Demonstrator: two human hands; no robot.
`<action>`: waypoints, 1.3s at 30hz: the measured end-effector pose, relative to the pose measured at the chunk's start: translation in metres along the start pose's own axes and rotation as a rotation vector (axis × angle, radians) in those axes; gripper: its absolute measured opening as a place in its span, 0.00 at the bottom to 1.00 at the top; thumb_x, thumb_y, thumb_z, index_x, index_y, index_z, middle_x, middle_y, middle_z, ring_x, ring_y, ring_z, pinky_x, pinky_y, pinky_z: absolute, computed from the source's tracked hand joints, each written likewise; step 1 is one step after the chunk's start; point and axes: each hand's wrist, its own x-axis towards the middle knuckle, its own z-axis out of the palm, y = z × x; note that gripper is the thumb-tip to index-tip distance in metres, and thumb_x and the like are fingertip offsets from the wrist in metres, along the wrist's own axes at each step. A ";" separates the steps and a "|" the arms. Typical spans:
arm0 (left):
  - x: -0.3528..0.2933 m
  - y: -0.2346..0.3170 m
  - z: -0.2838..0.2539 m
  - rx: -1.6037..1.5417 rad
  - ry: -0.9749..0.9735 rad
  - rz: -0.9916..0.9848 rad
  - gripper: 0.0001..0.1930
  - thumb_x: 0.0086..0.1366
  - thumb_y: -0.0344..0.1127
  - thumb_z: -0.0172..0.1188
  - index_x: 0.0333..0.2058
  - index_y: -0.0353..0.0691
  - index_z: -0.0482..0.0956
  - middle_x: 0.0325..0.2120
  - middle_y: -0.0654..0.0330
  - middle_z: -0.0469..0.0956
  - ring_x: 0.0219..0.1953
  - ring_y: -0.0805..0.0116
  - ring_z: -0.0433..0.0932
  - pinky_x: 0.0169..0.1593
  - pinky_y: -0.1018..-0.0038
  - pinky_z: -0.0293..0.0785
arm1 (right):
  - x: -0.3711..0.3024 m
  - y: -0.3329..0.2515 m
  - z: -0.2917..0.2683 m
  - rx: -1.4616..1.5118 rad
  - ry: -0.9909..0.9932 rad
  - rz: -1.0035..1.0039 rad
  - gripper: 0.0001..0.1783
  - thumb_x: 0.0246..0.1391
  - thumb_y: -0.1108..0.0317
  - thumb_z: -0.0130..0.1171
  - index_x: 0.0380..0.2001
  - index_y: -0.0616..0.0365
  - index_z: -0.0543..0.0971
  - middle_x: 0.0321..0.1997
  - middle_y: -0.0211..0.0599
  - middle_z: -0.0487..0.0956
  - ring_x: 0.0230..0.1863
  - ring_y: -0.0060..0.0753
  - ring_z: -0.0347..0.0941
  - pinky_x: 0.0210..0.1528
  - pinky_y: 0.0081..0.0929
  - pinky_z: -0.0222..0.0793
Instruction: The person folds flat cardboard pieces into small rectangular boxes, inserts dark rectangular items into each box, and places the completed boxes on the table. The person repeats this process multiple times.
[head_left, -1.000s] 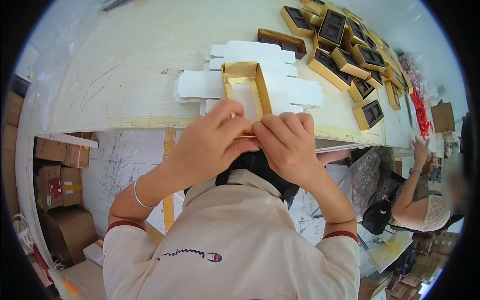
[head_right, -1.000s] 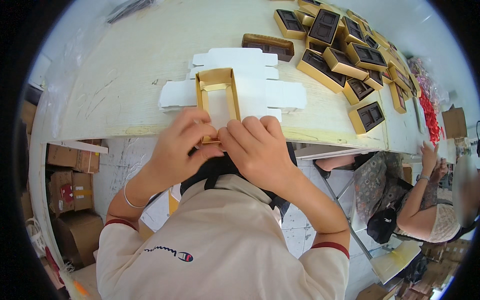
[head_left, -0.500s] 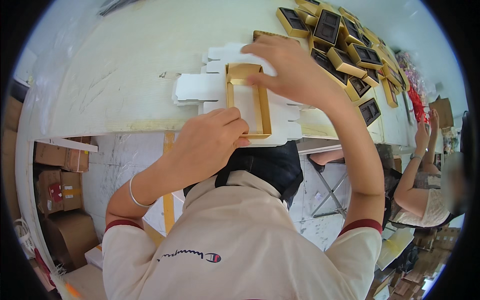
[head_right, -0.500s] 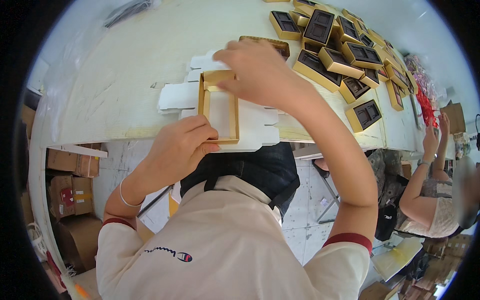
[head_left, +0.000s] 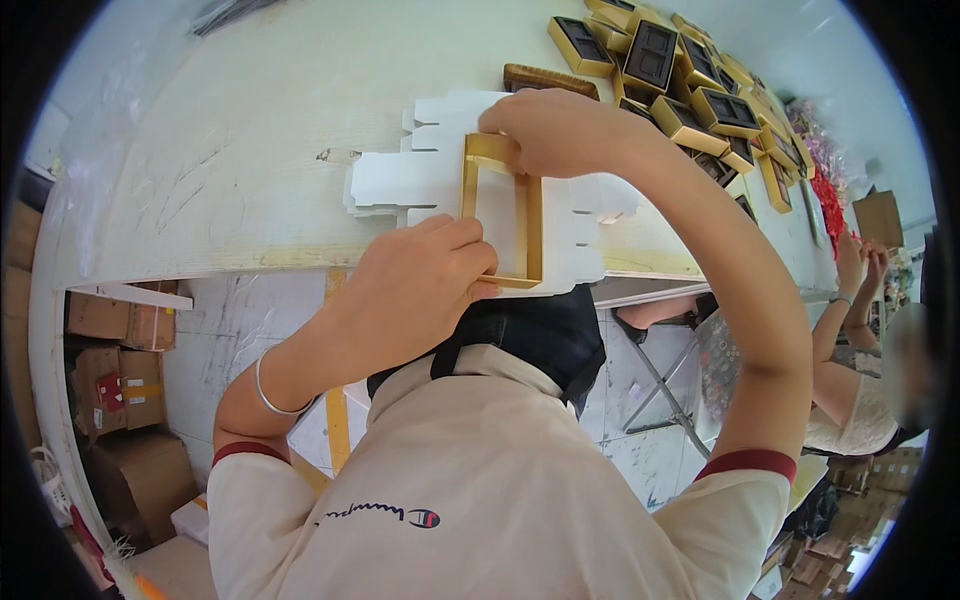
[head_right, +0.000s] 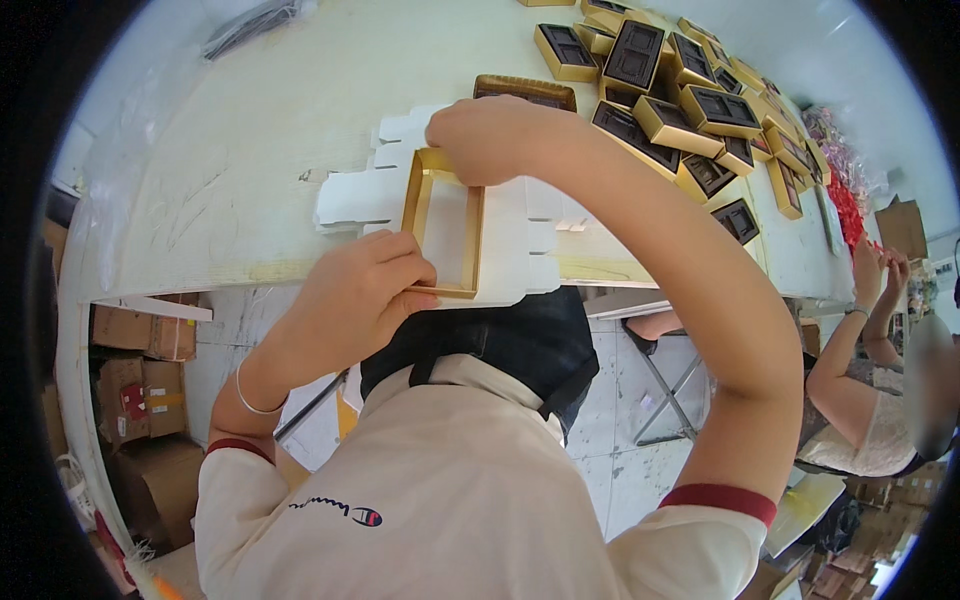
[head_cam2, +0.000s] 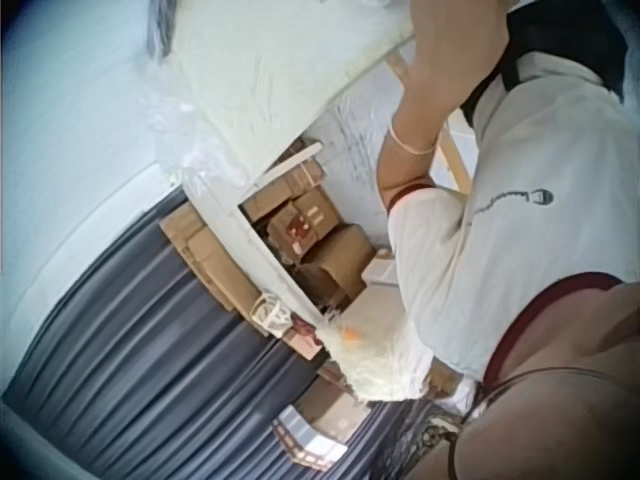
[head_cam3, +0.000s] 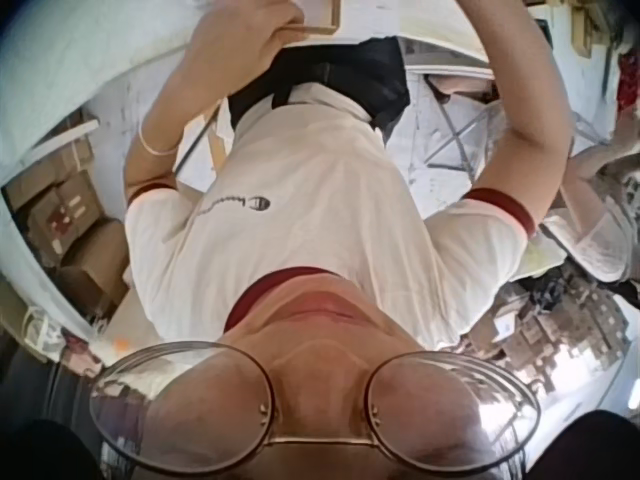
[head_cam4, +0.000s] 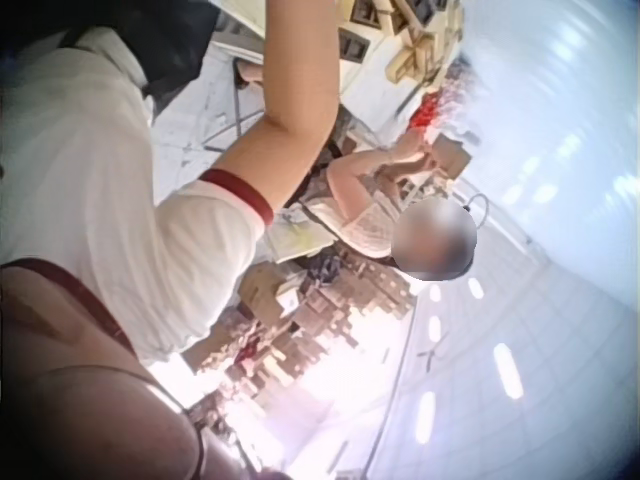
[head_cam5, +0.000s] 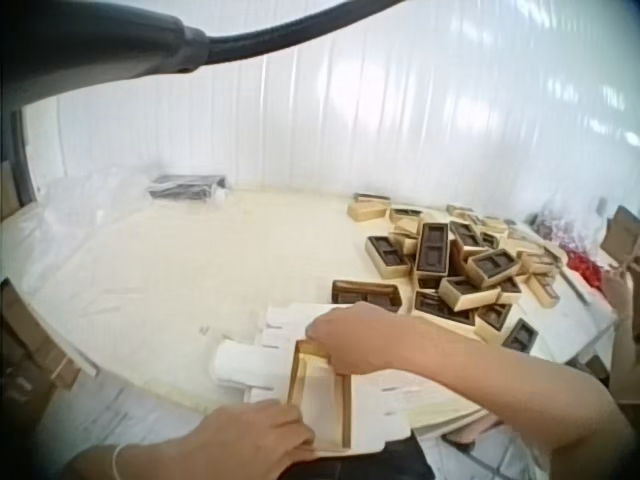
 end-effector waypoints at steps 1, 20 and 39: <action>0.001 0.000 -0.001 0.004 0.007 0.006 0.05 0.56 0.31 0.62 0.28 0.36 0.76 0.27 0.58 0.72 0.32 0.57 0.73 0.35 0.66 0.71 | -0.001 0.001 -0.005 -0.041 -0.058 0.002 0.15 0.42 0.73 0.60 0.38 0.59 0.77 0.36 0.47 0.79 0.40 0.49 0.76 0.45 0.40 0.71; 0.003 -0.008 -0.019 0.007 0.152 -0.023 0.23 0.45 0.34 0.68 0.43 0.41 0.72 0.49 0.52 0.69 0.48 0.50 0.71 0.49 0.62 0.68 | -0.043 0.075 -0.004 0.312 0.371 0.333 0.12 0.53 0.64 0.60 0.34 0.62 0.80 0.32 0.44 0.79 0.35 0.48 0.76 0.39 0.36 0.72; 0.002 -0.042 -0.014 -0.215 0.122 -0.179 0.40 0.47 0.34 0.72 0.59 0.46 0.63 0.50 0.52 0.71 0.54 0.52 0.67 0.59 0.62 0.61 | -0.044 0.110 0.011 0.924 0.539 0.176 0.13 0.58 0.62 0.54 0.42 0.58 0.77 0.40 0.30 0.78 0.44 0.27 0.71 0.52 0.27 0.64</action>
